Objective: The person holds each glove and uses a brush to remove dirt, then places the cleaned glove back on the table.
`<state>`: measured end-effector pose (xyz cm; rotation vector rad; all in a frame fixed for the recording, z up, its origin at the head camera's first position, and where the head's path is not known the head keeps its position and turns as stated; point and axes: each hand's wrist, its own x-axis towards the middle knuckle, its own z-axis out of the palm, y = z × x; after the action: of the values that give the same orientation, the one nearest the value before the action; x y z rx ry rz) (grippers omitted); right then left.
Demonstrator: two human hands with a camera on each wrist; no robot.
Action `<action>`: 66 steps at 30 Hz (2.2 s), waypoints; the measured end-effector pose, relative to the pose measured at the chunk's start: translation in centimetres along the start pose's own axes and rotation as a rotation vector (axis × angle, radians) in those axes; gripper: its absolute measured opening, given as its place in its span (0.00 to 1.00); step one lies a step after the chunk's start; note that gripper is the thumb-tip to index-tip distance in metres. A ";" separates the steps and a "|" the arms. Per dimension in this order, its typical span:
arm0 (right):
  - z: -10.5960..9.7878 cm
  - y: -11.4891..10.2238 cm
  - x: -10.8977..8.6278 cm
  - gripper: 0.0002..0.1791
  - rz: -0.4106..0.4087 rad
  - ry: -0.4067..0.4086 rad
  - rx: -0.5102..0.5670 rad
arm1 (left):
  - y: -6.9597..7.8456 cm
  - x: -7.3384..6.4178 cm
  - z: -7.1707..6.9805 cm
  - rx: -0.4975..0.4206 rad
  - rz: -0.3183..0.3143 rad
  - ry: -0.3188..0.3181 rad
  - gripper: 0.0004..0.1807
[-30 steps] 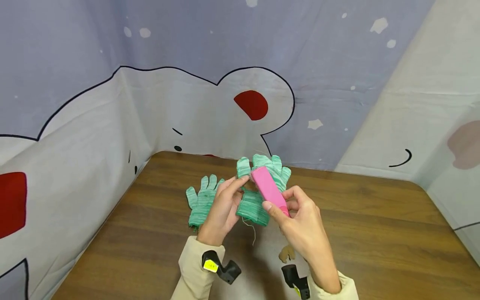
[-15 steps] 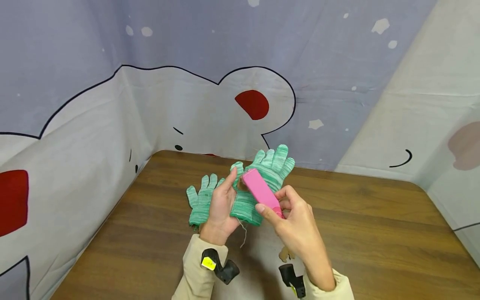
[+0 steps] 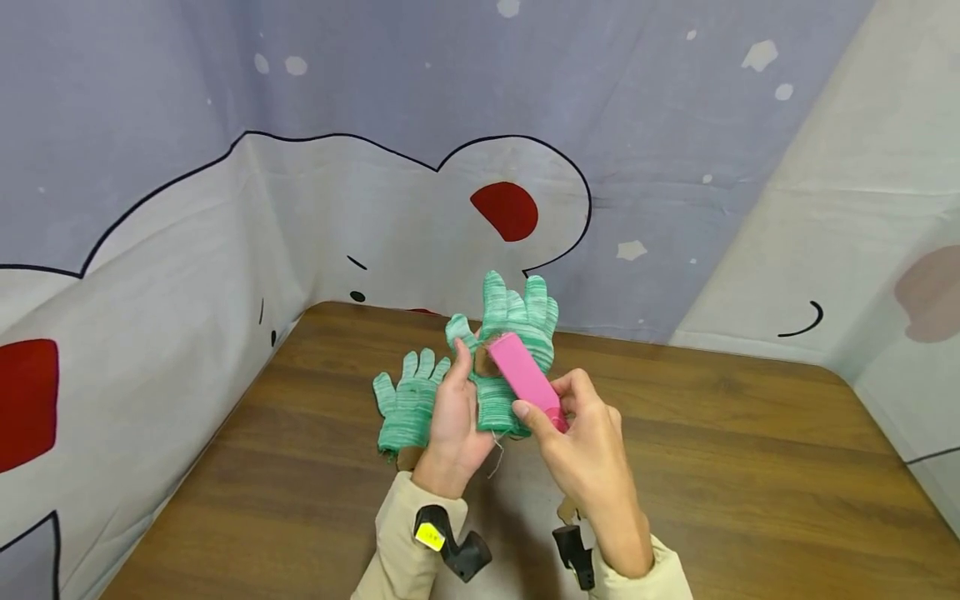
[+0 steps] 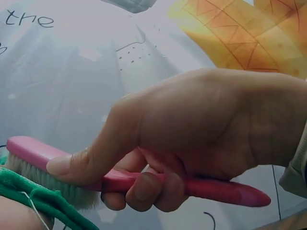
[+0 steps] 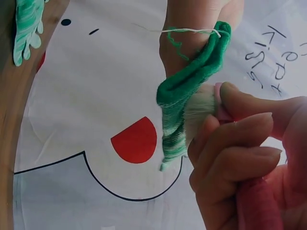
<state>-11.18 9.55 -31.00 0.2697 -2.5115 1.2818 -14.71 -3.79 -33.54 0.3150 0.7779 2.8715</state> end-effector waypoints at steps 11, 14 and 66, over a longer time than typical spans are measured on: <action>-0.5 -0.1 0.2 0.16 0.005 0.014 -0.044 | -0.3 0.3 -0.1 0.192 0.034 0.042 0.30; -1.2 -0.1 0.2 0.16 0.037 -0.037 0.065 | -0.6 0.6 0.0 0.209 0.033 0.054 0.29; 0.6 -0.2 0.1 0.17 0.040 -0.068 0.075 | 0.5 0.0 -0.1 0.157 -0.067 0.143 0.30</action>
<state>-11.33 8.99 -31.17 0.2859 -2.5410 1.4067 -14.74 -4.26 -33.37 0.0991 1.0218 2.7999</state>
